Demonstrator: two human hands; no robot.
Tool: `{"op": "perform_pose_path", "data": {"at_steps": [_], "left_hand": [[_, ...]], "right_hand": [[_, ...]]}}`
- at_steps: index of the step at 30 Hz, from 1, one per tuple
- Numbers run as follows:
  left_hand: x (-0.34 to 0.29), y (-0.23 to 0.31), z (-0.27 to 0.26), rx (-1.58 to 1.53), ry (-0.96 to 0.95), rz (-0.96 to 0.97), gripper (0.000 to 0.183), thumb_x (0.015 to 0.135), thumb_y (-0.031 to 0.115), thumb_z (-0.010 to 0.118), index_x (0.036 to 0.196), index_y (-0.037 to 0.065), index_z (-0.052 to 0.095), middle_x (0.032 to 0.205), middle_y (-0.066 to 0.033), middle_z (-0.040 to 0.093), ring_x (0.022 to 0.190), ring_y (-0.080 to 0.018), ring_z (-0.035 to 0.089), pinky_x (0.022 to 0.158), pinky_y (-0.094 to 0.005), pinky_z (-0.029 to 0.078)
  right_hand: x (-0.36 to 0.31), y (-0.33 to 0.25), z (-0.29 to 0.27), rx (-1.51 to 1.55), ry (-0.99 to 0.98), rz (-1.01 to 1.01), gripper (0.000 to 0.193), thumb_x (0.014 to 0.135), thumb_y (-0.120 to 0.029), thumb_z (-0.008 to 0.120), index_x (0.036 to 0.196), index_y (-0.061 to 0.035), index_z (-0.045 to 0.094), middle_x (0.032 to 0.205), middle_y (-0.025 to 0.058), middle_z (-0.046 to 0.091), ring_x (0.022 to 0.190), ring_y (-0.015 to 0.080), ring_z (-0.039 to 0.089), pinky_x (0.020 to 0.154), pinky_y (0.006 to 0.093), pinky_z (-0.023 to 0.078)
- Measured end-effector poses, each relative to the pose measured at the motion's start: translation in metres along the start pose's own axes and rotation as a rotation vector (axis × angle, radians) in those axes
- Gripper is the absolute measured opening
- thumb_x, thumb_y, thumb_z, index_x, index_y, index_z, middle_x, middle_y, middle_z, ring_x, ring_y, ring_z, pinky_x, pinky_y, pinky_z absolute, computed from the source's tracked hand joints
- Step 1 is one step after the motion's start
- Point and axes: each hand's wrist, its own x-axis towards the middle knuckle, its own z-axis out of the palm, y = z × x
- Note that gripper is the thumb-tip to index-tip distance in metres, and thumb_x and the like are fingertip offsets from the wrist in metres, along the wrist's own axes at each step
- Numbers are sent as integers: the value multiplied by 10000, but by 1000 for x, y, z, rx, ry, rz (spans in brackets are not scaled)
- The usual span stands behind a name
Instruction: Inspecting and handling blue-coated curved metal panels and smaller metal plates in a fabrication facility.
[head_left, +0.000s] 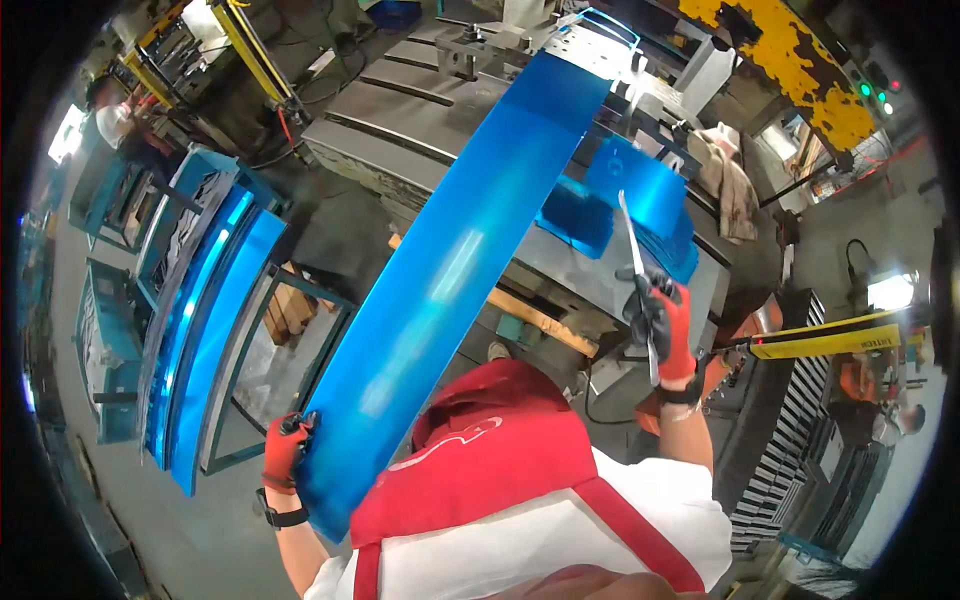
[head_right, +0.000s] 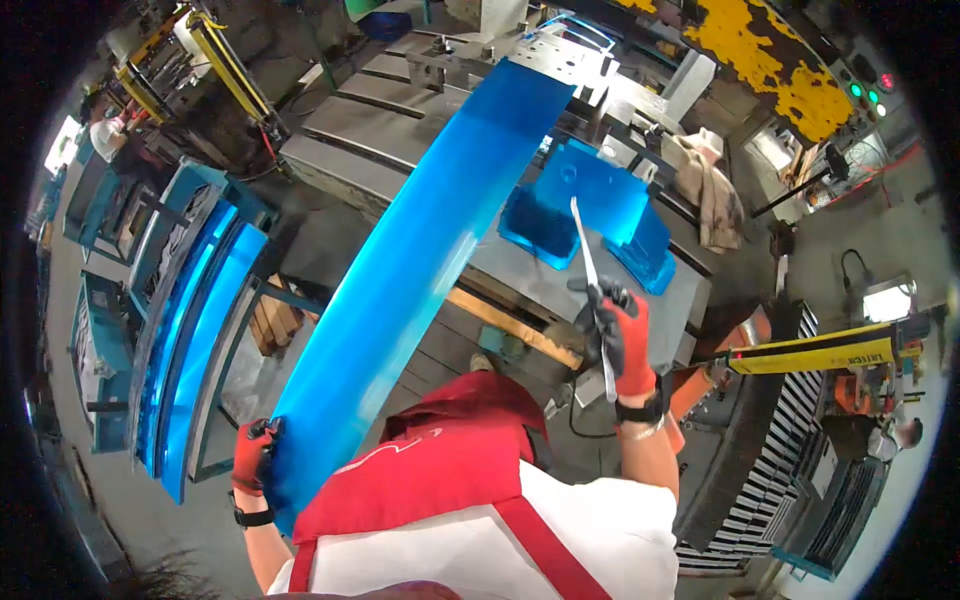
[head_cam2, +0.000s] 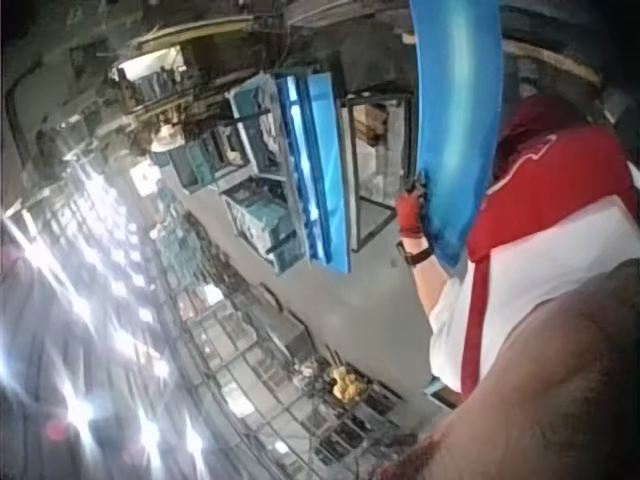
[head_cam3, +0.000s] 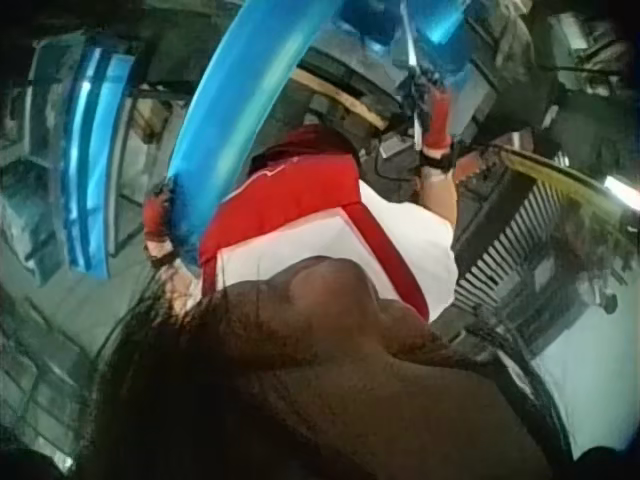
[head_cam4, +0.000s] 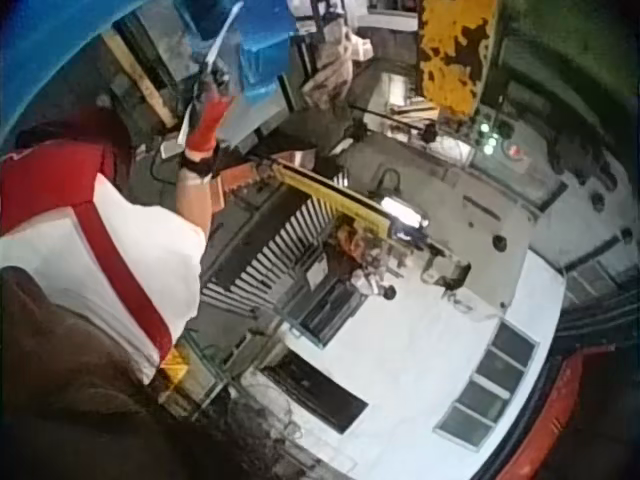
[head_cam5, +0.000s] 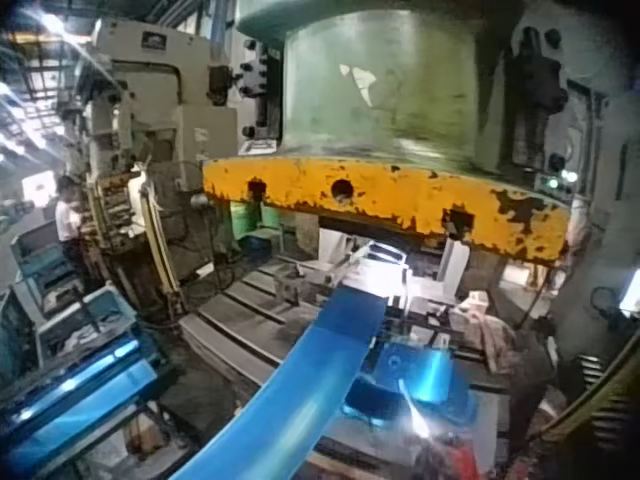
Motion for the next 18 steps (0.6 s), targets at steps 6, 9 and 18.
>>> {"op": "perform_pose_path", "data": {"at_steps": [6,9,18], "left_hand": [[1,-3,-5,11,-24,31,85,669,45,540,723,-3,585,653,-6,555,620,-85,499,592,-225,389],[-1,-3,-4,0,-5,34,103,672,46,536,745,-2,592,660,-6,557,626,-85,500,595,-226,389],[17,-26,-3,-107,-47,54,109,677,49,542,757,-10,587,672,-10,558,633,-88,499,615,-219,389]], "right_hand": [[-10,37,-9,-61,-44,124,272,799,-186,470,948,12,583,559,18,523,375,50,400,331,190,263],[16,52,-4,124,-162,184,285,798,-201,452,954,-4,585,534,2,491,364,51,378,331,190,252],[34,56,-28,364,-368,315,316,825,-273,425,1001,-49,562,638,-33,499,398,-6,375,344,152,261]]}}
